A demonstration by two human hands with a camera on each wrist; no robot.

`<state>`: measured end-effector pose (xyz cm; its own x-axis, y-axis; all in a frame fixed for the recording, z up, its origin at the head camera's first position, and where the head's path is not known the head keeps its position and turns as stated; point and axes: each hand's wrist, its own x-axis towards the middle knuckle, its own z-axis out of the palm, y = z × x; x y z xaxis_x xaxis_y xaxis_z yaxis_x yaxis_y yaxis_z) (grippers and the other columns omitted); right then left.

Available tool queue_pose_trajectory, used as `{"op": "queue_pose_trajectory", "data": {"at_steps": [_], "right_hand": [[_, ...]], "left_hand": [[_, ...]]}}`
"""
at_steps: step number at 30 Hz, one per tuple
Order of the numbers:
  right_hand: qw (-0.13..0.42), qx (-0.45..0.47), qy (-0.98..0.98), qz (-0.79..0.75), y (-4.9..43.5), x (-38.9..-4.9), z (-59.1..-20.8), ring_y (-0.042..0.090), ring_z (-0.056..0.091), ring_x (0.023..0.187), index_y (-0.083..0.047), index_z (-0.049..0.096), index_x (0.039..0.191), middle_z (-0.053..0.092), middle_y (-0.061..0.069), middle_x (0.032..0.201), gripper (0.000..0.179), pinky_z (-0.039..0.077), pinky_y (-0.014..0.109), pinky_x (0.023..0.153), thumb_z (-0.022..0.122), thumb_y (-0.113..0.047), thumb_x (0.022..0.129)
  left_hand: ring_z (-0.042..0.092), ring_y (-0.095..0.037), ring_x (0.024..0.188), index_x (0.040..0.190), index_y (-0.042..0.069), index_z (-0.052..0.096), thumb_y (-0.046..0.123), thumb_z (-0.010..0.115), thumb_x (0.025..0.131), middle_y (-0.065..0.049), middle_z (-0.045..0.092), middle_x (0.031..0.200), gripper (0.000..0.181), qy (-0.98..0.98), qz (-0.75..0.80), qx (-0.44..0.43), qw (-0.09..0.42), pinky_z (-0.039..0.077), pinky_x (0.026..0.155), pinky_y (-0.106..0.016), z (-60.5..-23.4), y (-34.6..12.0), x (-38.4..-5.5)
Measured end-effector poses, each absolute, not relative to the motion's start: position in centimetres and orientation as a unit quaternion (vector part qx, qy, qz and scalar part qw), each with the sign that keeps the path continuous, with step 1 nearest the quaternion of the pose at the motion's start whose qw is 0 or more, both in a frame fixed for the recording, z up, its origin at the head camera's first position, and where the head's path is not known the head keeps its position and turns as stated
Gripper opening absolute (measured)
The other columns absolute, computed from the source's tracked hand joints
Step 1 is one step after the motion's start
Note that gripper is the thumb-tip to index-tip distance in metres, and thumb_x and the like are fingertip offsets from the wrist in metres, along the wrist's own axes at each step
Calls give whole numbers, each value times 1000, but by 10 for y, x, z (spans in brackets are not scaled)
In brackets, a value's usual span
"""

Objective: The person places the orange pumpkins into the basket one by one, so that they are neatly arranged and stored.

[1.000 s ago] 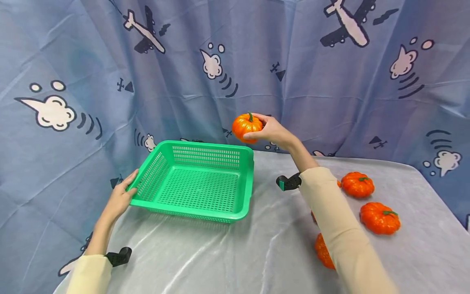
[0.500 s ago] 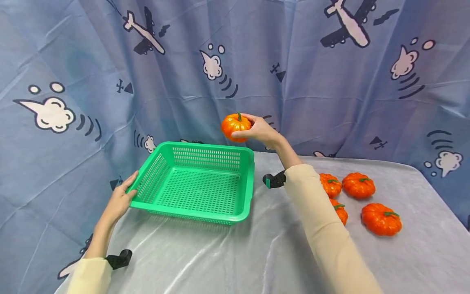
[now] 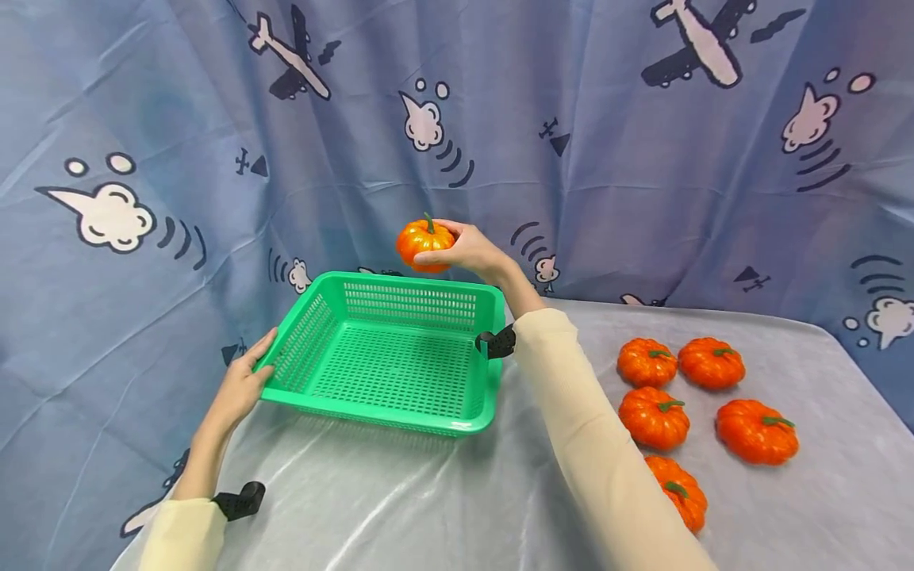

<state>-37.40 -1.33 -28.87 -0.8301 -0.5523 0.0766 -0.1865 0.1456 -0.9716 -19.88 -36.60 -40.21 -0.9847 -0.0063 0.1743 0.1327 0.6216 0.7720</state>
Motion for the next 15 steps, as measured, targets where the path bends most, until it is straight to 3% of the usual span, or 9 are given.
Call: {"op": "queue_pose_trajectory", "data": {"at_steps": [5, 8, 15], "right_hand": [[159, -258, 743, -597, -35, -375, -294, 24, 52, 108, -11, 44, 144, 57, 9, 123, 72, 47, 37, 91, 76, -17, 80], [167, -265, 746, -588, -51, -374, -297, 24, 53, 108, -13, 44, 144, 57, 8, 123, 72, 47, 37, 91, 77, -20, 80], [192, -276, 736, -587, -88, -373, -308, 22, 53, 108, -12, 45, 143, 59, 6, 120, 72, 46, 37, 92, 78, -22, 79]], "left_hand": [[16, -43, 140, 152, 4, 18, 2, 40, 100, -20, 14, 157, 57, -898, -432, -36, 78, 31, 93, -41, -401, -366, -199], [14, -44, 140, 152, 2, 16, 0, 40, 100, -21, 13, 157, 58, -898, -433, -34, 67, 30, 97, -50, -400, -366, -199], [12, -45, 140, 152, 1, 17, 0, 40, 99, -23, 13, 156, 58, -896, -438, -33, 68, 23, 105, -58, -399, -366, -197]]}}
